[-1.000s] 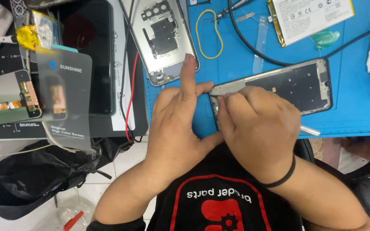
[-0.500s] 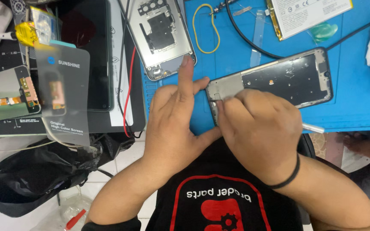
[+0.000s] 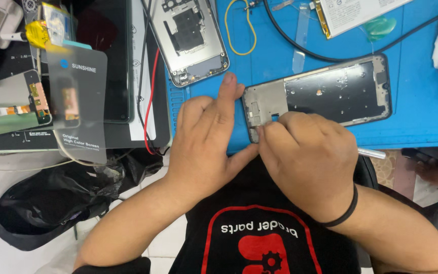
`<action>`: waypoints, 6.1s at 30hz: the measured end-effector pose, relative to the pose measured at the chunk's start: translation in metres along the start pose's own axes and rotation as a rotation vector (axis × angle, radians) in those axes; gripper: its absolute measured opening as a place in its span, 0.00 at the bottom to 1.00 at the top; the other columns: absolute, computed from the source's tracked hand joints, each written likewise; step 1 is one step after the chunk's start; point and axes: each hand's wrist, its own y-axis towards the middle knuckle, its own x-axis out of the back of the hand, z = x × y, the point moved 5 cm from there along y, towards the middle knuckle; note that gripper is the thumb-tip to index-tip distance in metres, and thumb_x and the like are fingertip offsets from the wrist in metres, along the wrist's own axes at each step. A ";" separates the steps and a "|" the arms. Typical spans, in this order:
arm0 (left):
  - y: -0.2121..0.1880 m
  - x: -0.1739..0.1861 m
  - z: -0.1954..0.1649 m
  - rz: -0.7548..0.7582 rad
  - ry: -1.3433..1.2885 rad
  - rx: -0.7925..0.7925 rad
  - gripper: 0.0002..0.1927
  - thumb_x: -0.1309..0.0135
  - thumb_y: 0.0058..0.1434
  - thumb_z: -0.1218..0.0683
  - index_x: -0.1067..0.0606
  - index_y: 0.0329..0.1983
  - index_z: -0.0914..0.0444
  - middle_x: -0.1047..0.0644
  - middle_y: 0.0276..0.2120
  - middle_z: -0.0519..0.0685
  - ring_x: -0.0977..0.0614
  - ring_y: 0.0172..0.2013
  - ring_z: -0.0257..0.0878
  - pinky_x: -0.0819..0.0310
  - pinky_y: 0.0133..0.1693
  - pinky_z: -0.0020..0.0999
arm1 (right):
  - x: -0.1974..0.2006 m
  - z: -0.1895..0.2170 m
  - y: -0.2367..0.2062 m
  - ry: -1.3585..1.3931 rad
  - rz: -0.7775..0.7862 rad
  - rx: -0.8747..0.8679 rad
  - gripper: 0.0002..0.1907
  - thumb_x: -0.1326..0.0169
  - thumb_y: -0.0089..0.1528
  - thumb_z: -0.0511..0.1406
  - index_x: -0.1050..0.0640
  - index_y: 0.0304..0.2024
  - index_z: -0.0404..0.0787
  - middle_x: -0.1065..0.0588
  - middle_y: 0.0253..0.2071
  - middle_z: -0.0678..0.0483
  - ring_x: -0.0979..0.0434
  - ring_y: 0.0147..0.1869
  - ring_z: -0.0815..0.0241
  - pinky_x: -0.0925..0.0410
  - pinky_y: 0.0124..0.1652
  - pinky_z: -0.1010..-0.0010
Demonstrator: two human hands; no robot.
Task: The person disassembles a smartphone on a blue workbench. They use a prying tool to open the case, remove the battery, disconnect internal cables, and separate the screen assembly from the chassis.
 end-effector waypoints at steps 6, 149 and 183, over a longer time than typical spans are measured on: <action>-0.001 -0.001 -0.002 0.025 -0.028 0.012 0.59 0.27 0.54 0.50 0.53 0.77 0.69 0.27 0.64 0.52 0.28 0.52 0.49 0.35 0.58 0.42 | 0.008 -0.002 0.006 0.073 0.040 0.150 0.10 0.36 0.56 0.35 0.26 0.27 0.43 0.26 0.32 0.54 0.23 0.33 0.52 0.32 0.32 0.62; 0.005 -0.001 0.009 0.073 -0.131 0.157 0.57 0.26 0.51 0.50 0.50 0.75 0.65 0.24 0.64 0.49 0.27 0.58 0.48 0.34 0.63 0.41 | -0.004 -0.015 0.000 0.147 -0.024 0.037 0.10 0.35 0.59 0.33 0.25 0.30 0.40 0.26 0.31 0.53 0.24 0.33 0.51 0.33 0.33 0.62; 0.005 -0.001 0.008 0.069 -0.134 0.178 0.57 0.25 0.49 0.50 0.48 0.75 0.65 0.24 0.63 0.48 0.27 0.60 0.48 0.35 0.64 0.41 | 0.003 -0.010 0.008 0.157 0.019 0.116 0.09 0.36 0.59 0.33 0.24 0.30 0.40 0.27 0.32 0.53 0.24 0.33 0.51 0.32 0.32 0.62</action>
